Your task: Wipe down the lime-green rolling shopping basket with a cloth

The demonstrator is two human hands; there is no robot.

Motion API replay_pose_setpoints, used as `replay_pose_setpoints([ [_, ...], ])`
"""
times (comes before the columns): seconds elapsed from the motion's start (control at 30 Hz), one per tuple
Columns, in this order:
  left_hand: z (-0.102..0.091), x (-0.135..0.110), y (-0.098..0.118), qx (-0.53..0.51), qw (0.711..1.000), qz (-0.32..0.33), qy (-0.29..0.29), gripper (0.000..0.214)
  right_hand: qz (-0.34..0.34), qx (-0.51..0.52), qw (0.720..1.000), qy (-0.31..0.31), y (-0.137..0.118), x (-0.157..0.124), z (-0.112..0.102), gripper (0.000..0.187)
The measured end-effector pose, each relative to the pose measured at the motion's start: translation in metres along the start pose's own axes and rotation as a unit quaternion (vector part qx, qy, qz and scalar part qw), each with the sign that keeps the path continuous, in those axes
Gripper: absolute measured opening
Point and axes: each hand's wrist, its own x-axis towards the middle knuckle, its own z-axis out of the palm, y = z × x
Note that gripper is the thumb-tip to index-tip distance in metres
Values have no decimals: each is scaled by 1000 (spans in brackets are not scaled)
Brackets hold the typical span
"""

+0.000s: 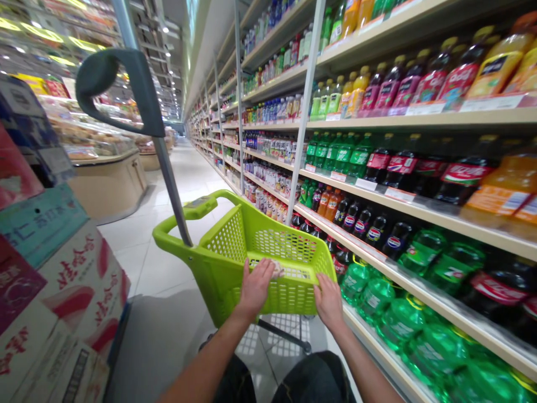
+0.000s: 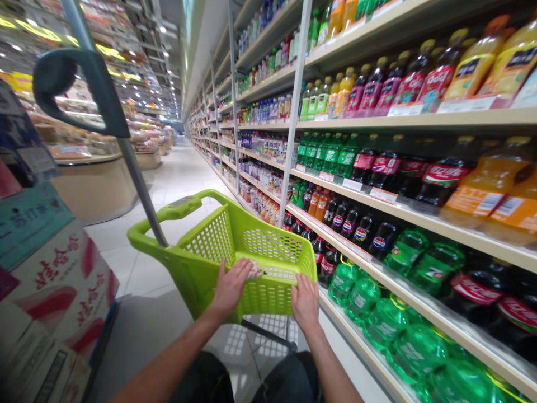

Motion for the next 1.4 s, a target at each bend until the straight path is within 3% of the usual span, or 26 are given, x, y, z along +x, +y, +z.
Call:
replay_pose_setpoints([
  [0.13,-47,8,-63,67,989,-106,85,35,7,12,1000,16,1,-1,2,40],
  [0.2,-63,10,-81,88,981,-131,111,34,10,15,999,28,0,-1,5,40],
  [0.3,-58,8,-67,77,987,-117,82,35,15,15,999,36,-1,-1,6,40],
  [0.43,-17,5,-13,17,999,-43,8,40,7,24,999,22,1,-1,4,41],
  [0.5,-7,4,-1,3,1000,-9,-7,40,5,27,999,19,3,-1,2,41],
  [0.6,-21,6,-22,21,999,-26,16,40,6,29,999,26,7,-2,2,40],
  [0.7,-59,11,-69,76,986,-116,94,37,9,29,999,36,7,-3,4,40],
  [0.8,-84,16,-100,112,975,-142,128,36,17,22,999,42,4,-3,6,41],
  [0.87,-83,17,-97,112,976,-143,121,35,20,17,999,42,2,-3,6,42],
  [0.93,-67,16,-77,91,982,-137,97,35,18,18,999,40,1,-2,6,42],
  [1.07,-28,9,-23,11,999,-43,14,36,15,24,999,40,1,-1,4,41],
  [1.13,-22,8,-13,-10,1000,-14,-6,37,18,26,999,41,2,-1,4,41],
  [1.2,-29,10,-21,-4,1000,-28,2,38,19,32,998,41,3,-1,3,41],
  [1.33,-51,19,-55,49,988,-126,72,35,21,42,998,40,3,-2,2,42],
  [1.4,-48,20,-54,49,988,-127,71,34,21,44,998,42,-4,-2,-1,41],
])
